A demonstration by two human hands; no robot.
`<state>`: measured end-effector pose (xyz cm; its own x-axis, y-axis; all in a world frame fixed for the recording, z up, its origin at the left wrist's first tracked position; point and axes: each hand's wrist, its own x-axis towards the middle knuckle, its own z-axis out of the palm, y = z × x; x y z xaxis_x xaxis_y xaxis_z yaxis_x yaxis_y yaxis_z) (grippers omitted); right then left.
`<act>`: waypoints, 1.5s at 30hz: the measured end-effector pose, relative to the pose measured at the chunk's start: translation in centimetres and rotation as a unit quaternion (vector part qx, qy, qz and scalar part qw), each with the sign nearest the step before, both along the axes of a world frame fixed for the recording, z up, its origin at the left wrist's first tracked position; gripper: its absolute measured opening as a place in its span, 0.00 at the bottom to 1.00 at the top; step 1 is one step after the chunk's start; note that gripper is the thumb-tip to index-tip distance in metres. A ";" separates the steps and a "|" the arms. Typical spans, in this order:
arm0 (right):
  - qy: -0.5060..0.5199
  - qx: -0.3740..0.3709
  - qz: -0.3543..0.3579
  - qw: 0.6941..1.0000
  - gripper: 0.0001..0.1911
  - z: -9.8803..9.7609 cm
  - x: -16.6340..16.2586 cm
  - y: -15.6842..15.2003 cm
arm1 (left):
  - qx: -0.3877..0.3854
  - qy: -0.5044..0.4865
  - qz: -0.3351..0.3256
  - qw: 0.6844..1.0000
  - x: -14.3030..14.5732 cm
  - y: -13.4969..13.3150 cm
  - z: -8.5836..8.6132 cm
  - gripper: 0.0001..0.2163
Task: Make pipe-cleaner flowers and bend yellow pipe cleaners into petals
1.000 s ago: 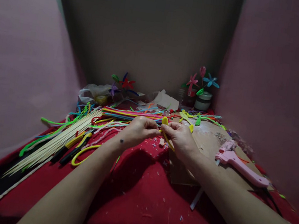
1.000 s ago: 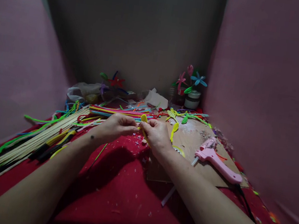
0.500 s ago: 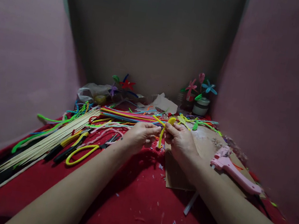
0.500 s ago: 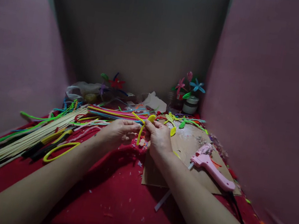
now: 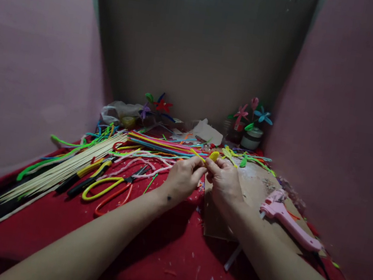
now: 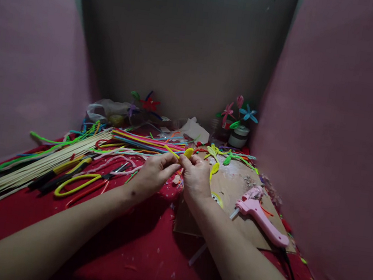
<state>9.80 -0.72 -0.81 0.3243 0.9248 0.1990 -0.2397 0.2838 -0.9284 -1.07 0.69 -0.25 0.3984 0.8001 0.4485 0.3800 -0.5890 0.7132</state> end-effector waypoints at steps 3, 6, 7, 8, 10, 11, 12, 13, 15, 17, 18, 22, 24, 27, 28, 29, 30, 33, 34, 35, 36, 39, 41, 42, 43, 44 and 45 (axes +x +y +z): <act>0.009 -0.018 -0.006 1.000 0.11 -0.3 -0.1 0.0 | 0.134 0.119 0.015 0.984 -0.4 0.4 -0.6 0.07; 0.029 -0.032 0.004 0.999 0.12 -0.6 -0.1 0.2 | 0.125 0.131 -0.020 0.983 -0.6 1.2 -0.9 0.07; 0.028 -0.031 0.007 0.999 0.13 -0.7 0.0 0.3 | 0.089 0.110 -0.039 0.989 -0.7 1.4 -0.9 0.08; 0.023 -0.026 0.010 0.999 0.13 -0.7 0.1 0.4 | 0.040 0.077 -0.059 0.994 -0.7 1.7 -0.9 0.08; 0.004 -0.014 0.013 1.000 0.14 -0.7 0.3 0.6 | -0.081 -0.012 -0.093 0.992 -0.6 2.1 -0.7 0.10; -0.007 -0.013 0.018 1.000 0.14 -0.7 0.4 0.6 | -0.136 -0.066 -0.100 0.983 -0.7 2.2 -0.6 0.11; -0.015 -0.019 0.029 0.999 0.14 -0.6 0.4 0.6 | -0.177 -0.119 -0.098 0.972 -0.7 2.4 -0.5 0.12; -0.018 -0.031 0.044 0.998 0.14 -0.6 0.4 0.6 | -0.204 -0.165 -0.089 0.961 -0.7 2.5 -0.5 0.13; -0.019 -0.058 0.078 0.995 0.14 -0.4 0.5 0.5 | -0.229 -0.222 -0.071 0.945 -0.8 2.6 -0.5 0.13; -0.019 -0.065 0.106 0.992 0.13 -0.3 0.5 0.4 | -0.244 -0.234 -0.057 0.939 -1.0 2.6 -0.5 0.13; -0.016 -0.063 0.117 0.991 0.12 -0.2 0.5 0.3 | -0.251 -0.232 -0.056 0.938 -1.0 2.6 -0.4 0.13; 0.024 -0.090 0.149 0.984 0.09 -0.5 0.8 0.4 | -0.256 -0.234 -0.043 0.937 -1.1 2.6 -0.2 0.12; 0.034 -0.089 0.136 0.986 0.08 -0.9 1.0 0.5 | -0.250 -0.230 -0.049 0.939 -1.1 2.5 -0.2 0.11; 0.030 -0.065 0.103 0.992 0.08 -1.4 1.3 0.6 | -0.260 -0.184 -0.083 0.944 -1.0 2.4 -0.5 0.09; 0.030 -0.061 0.100 0.993 0.08 -1.4 1.4 0.6 | -0.267 -0.168 -0.092 0.944 -0.9 2.4 -0.6 0.08; 0.033 -0.059 0.100 0.993 0.08 -1.4 1.4 0.6 | -0.274 -0.157 -0.097 0.944 -0.9 2.4 -0.7 0.09; 0.038 -0.058 0.102 0.992 0.08 -1.3 1.4 0.6 | -0.279 -0.151 -0.100 0.943 -0.9 2.4 -0.8 0.09; 0.038 -0.052 0.094 0.993 0.09 -0.9 1.3 0.3 | -0.291 -0.142 -0.109 0.940 -1.0 2.3 -0.9 0.09; 0.031 -0.049 0.088 0.994 0.09 -0.9 1.3 0.2 | -0.294 -0.142 -0.114 0.938 -1.0 2.2 -0.8 0.10; 0.022 -0.046 0.083 0.995 0.09 -0.8 1.3 0.1 | -0.298 -0.147 -0.118 0.936 -1.0 2.1 -0.7 0.10; 0.014 -0.043 0.077 0.996 0.10 -0.8 1.4 0.1 | -0.306 -0.158 -0.122 0.931 -0.9 1.9 -0.6 0.10; 0.011 -0.051 0.078 0.996 0.09 -0.7 1.4 -0.1 | -0.329 -0.200 -0.115 0.916 -0.7 1.5 -0.5 0.10; 0.006 -0.052 0.084 0.995 0.08 -0.6 1.3 -0.2 | -0.330 -0.207 -0.112 0.914 -0.5 1.4 -0.6 0.10; 0.000 -0.046 0.084 0.995 0.07 -0.6 1.3 -0.2 | -0.326 -0.206 -0.113 0.916 -0.5 1.5 -0.7 0.09; -0.008 -0.039 0.082 0.996 0.07 -0.6 1.3 -0.2 | -0.322 -0.203 -0.115 0.917 -0.4 1.5 -0.7 0.09; -0.017 -0.034 0.078 0.996 0.07 -0.6 1.3 -0.2 | -0.321 -0.200 -0.114 0.919 -0.4 1.6 -0.8 0.08; -0.024 -0.033 0.074 0.996 0.06 -0.6 1.3 -0.2 | -0.319 -0.196 -0.108 0.921 -0.4 1.6 -0.8 0.08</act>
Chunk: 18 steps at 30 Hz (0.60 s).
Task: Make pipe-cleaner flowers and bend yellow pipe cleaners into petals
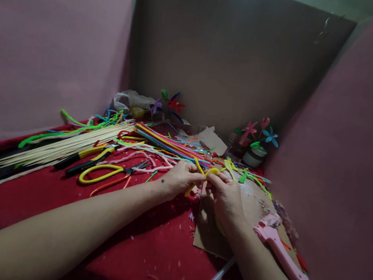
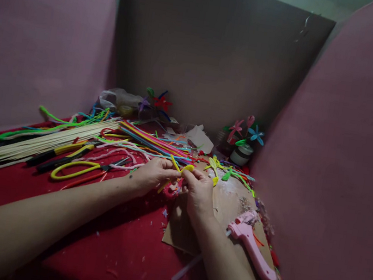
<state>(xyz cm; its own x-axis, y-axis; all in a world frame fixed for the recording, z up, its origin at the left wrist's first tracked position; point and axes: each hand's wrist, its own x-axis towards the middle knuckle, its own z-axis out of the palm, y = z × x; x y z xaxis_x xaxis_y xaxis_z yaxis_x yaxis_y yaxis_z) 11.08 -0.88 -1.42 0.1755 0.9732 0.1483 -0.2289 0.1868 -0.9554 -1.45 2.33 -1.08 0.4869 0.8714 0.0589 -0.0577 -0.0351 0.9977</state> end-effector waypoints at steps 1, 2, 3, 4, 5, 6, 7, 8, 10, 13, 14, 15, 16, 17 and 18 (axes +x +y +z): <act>-0.005 -0.002 -0.003 1.000 0.06 0.0 0.0 0.0 | 0.002 0.007 0.006 1.000 0.0 0.0 0.0 0.07; -0.007 -0.006 -0.004 1.000 0.05 -0.1 0.0 0.1 | 0.004 0.014 0.012 1.000 0.0 0.0 0.1 0.07; -0.006 -0.009 -0.003 1.000 0.05 -0.2 0.1 0.2 | 0.006 0.018 0.016 1.000 0.0 0.0 0.1 0.07; -0.002 -0.011 0.000 1.000 0.04 -0.3 0.1 0.3 | 0.006 0.018 0.016 1.000 -0.1 0.0 0.1 0.07; 0.005 -0.010 0.002 1.000 0.04 -0.4 0.2 0.4 | 0.004 0.013 0.015 1.000 -0.1 0.1 0.1 0.06; 0.013 -0.007 0.006 1.000 0.03 -0.5 0.2 0.4 | 0.001 0.005 0.012 1.000 0.0 0.1 0.1 0.06; 0.022 -0.003 0.009 1.000 0.02 -0.6 0.3 0.5 | -0.003 -0.005 0.012 1.000 0.0 0.2 0.1 0.06; 0.028 0.001 0.011 1.000 0.02 -0.7 0.3 0.6 | -0.007 -0.013 0.012 1.000 0.0 0.2 0.0 0.05; 0.039 0.003 0.015 0.999 0.01 -0.8 0.3 0.6 | -0.011 -0.024 0.011 1.000 0.0 0.3 0.0 0.05; 0.049 0.005 0.018 0.999 0.02 -0.8 0.2 0.6 | -0.017 -0.028 0.002 0.999 0.0 0.3 0.0 0.05; 0.052 0.007 0.020 0.998 0.02 -0.8 0.2 0.6 | -0.019 -0.029 -0.002 0.999 0.0 0.2 0.1 0.05; 0.056 0.010 0.022 0.998 0.03 -0.7 0.1 0.6 | -0.022 -0.029 -0.003 0.999 -0.1 0.2 0.2 0.05; 0.058 0.011 0.023 0.998 0.03 -0.6 0.1 0.5 | -0.025 -0.029 -0.004 0.999 -0.1 0.1 0.2 0.05; 0.060 0.010 0.024 0.998 0.03 -0.6 0.0 0.4 | -0.028 -0.029 -0.005 0.999 -0.1 0.1 0.3 0.05; 0.062 0.007 0.023 0.998 0.03 -0.5 0.0 0.4 | -0.031 -0.029 -0.005 0.999 -0.1 0.1 0.3 0.04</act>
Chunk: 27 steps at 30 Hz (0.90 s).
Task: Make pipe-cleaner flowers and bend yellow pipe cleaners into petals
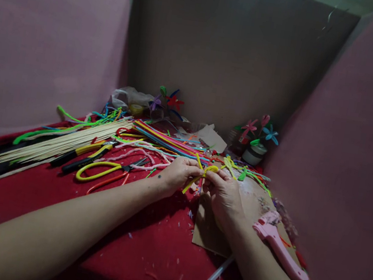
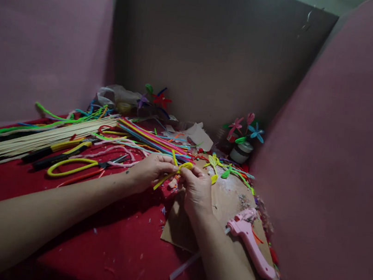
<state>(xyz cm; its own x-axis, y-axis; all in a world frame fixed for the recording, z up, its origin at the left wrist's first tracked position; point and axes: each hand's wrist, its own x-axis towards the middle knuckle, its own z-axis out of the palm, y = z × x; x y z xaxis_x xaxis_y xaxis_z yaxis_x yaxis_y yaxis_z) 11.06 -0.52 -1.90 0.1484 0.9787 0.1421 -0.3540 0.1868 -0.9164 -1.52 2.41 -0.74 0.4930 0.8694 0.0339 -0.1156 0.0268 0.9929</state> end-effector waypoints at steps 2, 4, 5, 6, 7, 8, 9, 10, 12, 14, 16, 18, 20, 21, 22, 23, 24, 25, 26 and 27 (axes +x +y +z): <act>0.005 -0.009 -0.004 1.000 0.04 0.1 -0.1 -0.2 | -0.009 0.003 -0.001 1.000 0.0 0.0 0.0 0.04; 0.004 -0.019 -0.009 1.000 0.05 0.2 -0.3 -0.3 | -0.013 0.008 0.002 1.000 0.1 0.0 -0.1 0.05; -0.001 -0.020 -0.012 1.000 0.05 0.2 -0.4 -0.3 | -0.011 0.014 0.006 1.000 0.1 -0.1 -0.1 0.05; -0.009 -0.020 -0.015 1.000 0.05 0.2 -0.4 -0.3 | -0.005 0.022 0.010 1.000 0.1 -0.1 -0.1 0.06; -0.018 -0.018 -0.016 1.000 0.05 0.2 -0.5 -0.4 | 0.003 0.030 0.015 0.999 0.1 -0.2 -0.1 0.06; -0.024 -0.017 -0.017 0.999 0.05 0.2 -0.5 -0.4 | 0.011 0.035 0.019 0.999 0.1 -0.2 0.0 0.06; -0.026 -0.016 -0.016 0.999 0.05 0.2 -0.5 -0.4 | 0.019 0.040 0.021 0.999 0.1 -0.3 0.1 0.06; -0.024 -0.017 -0.012 0.999 0.05 0.2 -0.5 -0.4 | 0.022 0.042 0.021 0.999 0.1 -0.4 0.2 0.06; -0.019 -0.018 -0.001 1.000 0.05 0.3 -0.4 -0.5 | 0.019 0.040 0.019 0.999 0.1 -0.6 0.6 0.05; -0.024 -0.009 0.005 1.000 0.04 0.3 -0.3 -0.5 | 0.015 0.040 0.017 0.999 0.0 -0.7 0.9 0.05; -0.038 0.008 0.005 0.999 0.04 0.2 -0.1 -0.5 | 0.027 0.047 0.018 0.998 -0.1 -0.7 1.0 0.04; -0.056 0.016 -0.004 0.998 0.05 0.2 0.0 -0.5 | 0.058 0.065 0.028 0.996 -0.1 -0.7 0.9 0.05; -0.075 0.012 -0.026 0.997 0.07 0.2 0.0 -0.5 | 0.108 0.086 0.047 0.989 -0.1 -0.8 0.6 0.06; -0.084 0.009 -0.040 0.996 0.07 0.2 -0.1 -0.6 | 0.144 0.095 0.058 0.983 0.0 -0.8 0.4 0.07; -0.090 0.007 -0.054 0.994 0.07 0.3 -0.1 -0.7 | 0.187 0.103 0.069 0.974 0.0 -0.9 0.2 0.07; -0.094 0.005 -0.067 0.993 0.08 0.4 -0.2 -0.8 | 0.232 0.114 0.080 0.963 0.1 -1.0 0.0 0.07; -0.096 0.005 -0.075 0.992 0.08 0.4 -0.3 -0.8 | 0.274 0.126 0.090 0.949 0.1 -1.1 -0.2 0.07; -0.097 0.006 -0.080 0.992 0.08 0.4 -0.3 -0.9 | 0.306 0.140 0.099 0.936 0.2 -1.2 -0.3 0.06; -0.098 0.007 -0.082 0.992 0.09 0.4 -0.3 -0.9 | 0.324 0.152 0.106 0.928 0.2 -1.2 -0.4 0.06; -0.098 0.007 -0.081 0.992 0.09 0.4 -0.3 -0.9 | 0.326 0.159 0.110 0.926 0.2 -1.1 -0.4 0.06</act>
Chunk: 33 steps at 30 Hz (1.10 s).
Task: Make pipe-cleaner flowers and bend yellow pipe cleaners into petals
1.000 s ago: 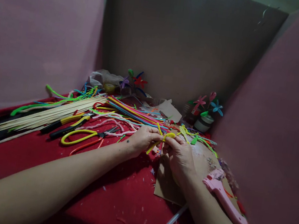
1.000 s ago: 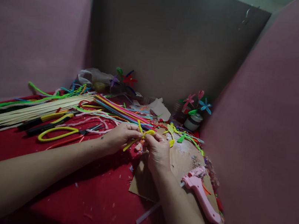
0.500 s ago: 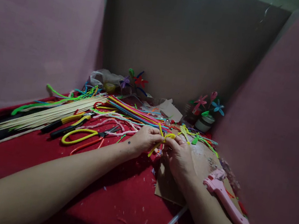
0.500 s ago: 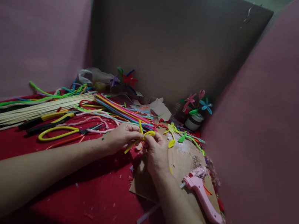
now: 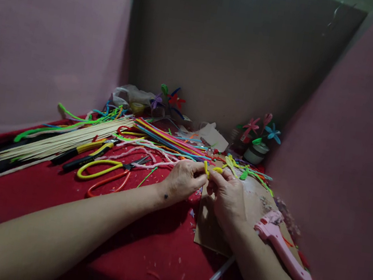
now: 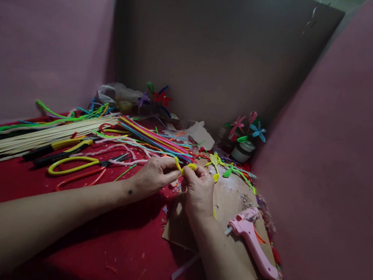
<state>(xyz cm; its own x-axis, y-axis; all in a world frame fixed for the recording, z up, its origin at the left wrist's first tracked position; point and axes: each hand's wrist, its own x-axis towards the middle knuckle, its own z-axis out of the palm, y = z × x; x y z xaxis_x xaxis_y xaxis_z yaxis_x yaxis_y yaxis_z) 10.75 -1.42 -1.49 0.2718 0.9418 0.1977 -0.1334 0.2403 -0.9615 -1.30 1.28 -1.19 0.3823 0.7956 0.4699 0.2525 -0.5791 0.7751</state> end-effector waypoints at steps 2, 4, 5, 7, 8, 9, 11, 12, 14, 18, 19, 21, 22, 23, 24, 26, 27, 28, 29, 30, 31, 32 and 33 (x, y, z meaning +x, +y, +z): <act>0.010 0.001 0.019 1.000 0.09 -0.1 0.1 0.1 | -0.041 -0.019 -0.010 0.999 0.0 0.2 0.0 0.06; 0.031 0.003 0.049 0.998 0.08 -0.3 0.2 0.2 | -0.116 -0.063 -0.048 0.990 0.0 0.4 0.1 0.06; 0.040 0.006 0.062 0.997 0.08 -0.3 0.3 0.3 | -0.153 -0.083 -0.066 0.982 0.0 0.5 0.2 0.06; 0.044 0.018 0.072 0.996 0.09 -0.3 0.5 0.5 | -0.209 -0.109 -0.083 0.968 0.0 0.5 0.5 0.05; 0.038 0.023 0.068 0.997 0.10 -0.3 0.7 0.5 | -0.227 -0.115 -0.083 0.964 -0.1 0.5 0.7 0.04; 0.033 0.028 0.061 0.997 0.11 -0.3 0.8 0.6 | -0.238 -0.117 -0.080 0.961 -0.1 0.4 0.9 0.04; 0.026 0.033 0.045 0.998 0.10 -0.4 0.9 0.7 | -0.247 -0.116 -0.075 0.959 -0.1 0.3 1.1 0.03; 0.027 0.032 0.037 0.998 0.10 -0.4 1.0 0.8 | -0.247 -0.115 -0.076 0.959 -0.1 0.3 1.1 0.03; 0.031 0.026 0.023 0.999 0.10 -0.5 1.0 0.8 | -0.243 -0.113 -0.080 0.960 -0.1 0.4 1.1 0.03; 0.025 0.019 0.016 0.999 0.11 -0.3 0.9 0.7 | -0.228 -0.115 -0.093 0.962 0.0 0.5 0.7 0.04; 0.027 0.022 0.020 0.999 0.11 -0.3 0.9 0.7 | -0.225 -0.117 -0.092 0.963 0.0 0.5 0.6 0.04; 0.038 0.031 0.028 0.998 0.10 -0.2 0.9 0.7 | -0.220 -0.122 -0.090 0.964 0.0 0.6 0.6 0.04; 0.046 0.036 0.030 0.998 0.09 -0.1 0.9 0.7 | -0.220 -0.123 -0.087 0.964 0.0 0.6 0.6 0.04; 0.053 0.040 0.032 0.997 0.09 -0.1 0.9 0.7 | -0.221 -0.123 -0.082 0.964 -0.1 0.6 0.7 0.04; 0.058 0.044 0.033 0.997 0.09 -0.1 0.9 0.7 | -0.224 -0.122 -0.077 0.964 -0.1 0.6 0.8 0.04; 0.068 0.051 0.033 0.996 0.10 0.0 0.9 0.6 | -0.235 -0.118 -0.069 0.962 -0.2 0.6 0.9 0.04; 0.075 0.056 0.033 0.995 0.10 0.0 0.8 0.6 | -0.238 -0.117 -0.067 0.962 -0.2 0.6 1.0 0.05; 0.082 0.060 0.033 0.994 0.10 0.1 0.8 0.6 | -0.240 -0.116 -0.068 0.961 -0.3 0.6 1.1 0.05; 0.089 0.062 0.034 0.994 0.11 0.1 0.8 0.6 | -0.239 -0.117 -0.068 0.962 -0.3 0.6 1.1 0.06; 0.095 0.062 0.037 0.993 0.11 0.2 0.8 0.6 | -0.237 -0.115 -0.064 0.962 -0.3 0.6 1.1 0.06; 0.099 0.059 0.041 0.993 0.12 0.3 0.8 0.6 | -0.235 -0.113 -0.059 0.964 -0.3 0.6 1.1 0.06; 0.099 0.054 0.044 0.993 0.12 0.3 0.8 0.6 | -0.234 -0.110 -0.054 0.965 -0.3 0.7 1.1 0.05; 0.097 0.048 0.046 0.993 0.11 0.4 0.8 0.6 | -0.233 -0.108 -0.047 0.965 -0.3 0.6 1.1 0.05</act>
